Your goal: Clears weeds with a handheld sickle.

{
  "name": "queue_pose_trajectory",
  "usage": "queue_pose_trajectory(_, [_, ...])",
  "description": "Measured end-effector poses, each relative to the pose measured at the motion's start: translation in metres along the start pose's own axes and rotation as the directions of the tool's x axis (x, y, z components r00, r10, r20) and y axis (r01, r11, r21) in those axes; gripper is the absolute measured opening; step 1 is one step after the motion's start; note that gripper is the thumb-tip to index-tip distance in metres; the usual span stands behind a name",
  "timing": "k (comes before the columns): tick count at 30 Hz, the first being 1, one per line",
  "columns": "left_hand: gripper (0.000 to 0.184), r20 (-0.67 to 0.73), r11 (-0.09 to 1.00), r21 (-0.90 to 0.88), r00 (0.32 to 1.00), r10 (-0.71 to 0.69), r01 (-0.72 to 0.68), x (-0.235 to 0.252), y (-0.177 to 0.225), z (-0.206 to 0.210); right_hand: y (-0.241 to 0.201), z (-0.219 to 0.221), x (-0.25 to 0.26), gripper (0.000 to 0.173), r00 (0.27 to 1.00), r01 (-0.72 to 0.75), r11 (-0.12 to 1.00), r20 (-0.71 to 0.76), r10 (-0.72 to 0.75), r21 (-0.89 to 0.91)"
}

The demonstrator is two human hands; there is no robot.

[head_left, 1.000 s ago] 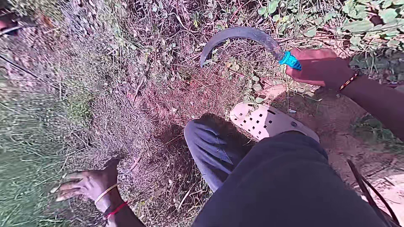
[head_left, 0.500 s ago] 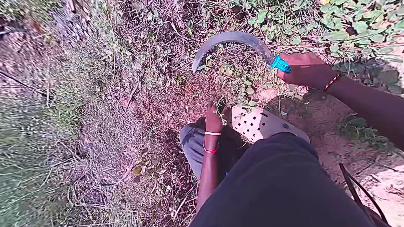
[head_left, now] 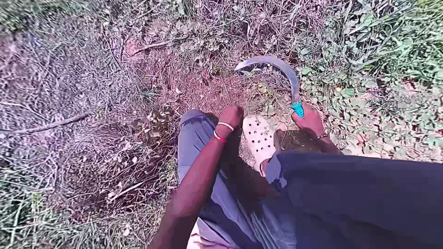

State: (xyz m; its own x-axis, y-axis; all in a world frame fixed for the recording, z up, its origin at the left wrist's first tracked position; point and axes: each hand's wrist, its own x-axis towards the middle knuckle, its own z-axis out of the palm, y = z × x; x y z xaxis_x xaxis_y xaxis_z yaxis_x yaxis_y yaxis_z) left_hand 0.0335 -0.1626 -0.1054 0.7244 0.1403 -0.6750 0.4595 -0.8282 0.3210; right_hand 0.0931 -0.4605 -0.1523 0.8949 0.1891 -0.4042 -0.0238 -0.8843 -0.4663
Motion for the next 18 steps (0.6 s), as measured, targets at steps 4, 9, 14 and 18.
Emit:
queue_pose_trajectory(4, [0.035, 0.082, 0.998, -0.016, 0.995, -0.062, 0.064, 0.005, -0.007, 0.000, 0.010, 0.005, -0.010, 0.032, 0.992, 0.095, 0.995, -0.088, -0.091, 0.044])
queue_pose_trajectory(9, [0.033, 0.170, 0.995, -0.080, 0.984, -0.052, 0.067, 0.011, -0.018, -0.001, -0.019, -0.013, -0.082, 0.042, 0.973, 0.092, 0.996, -0.210, -0.092, -0.014])
queue_pose_trajectory(14, [0.033, 0.223, 0.996, -0.067, 0.974, -0.036, 0.053, 0.012, -0.020, -0.005, -0.047, -0.047, -0.151, 0.036, 0.987, -0.162, 0.987, -0.023, 0.161, -0.025])
queue_pose_trajectory(18, [0.031, 0.019, 0.993, -0.117, 1.000, 0.024, -0.022, 0.005, -0.022, -0.005, -0.034, -0.050, -0.175, 0.030, 0.985, -0.158, 0.982, 0.055, 0.165, -0.107])
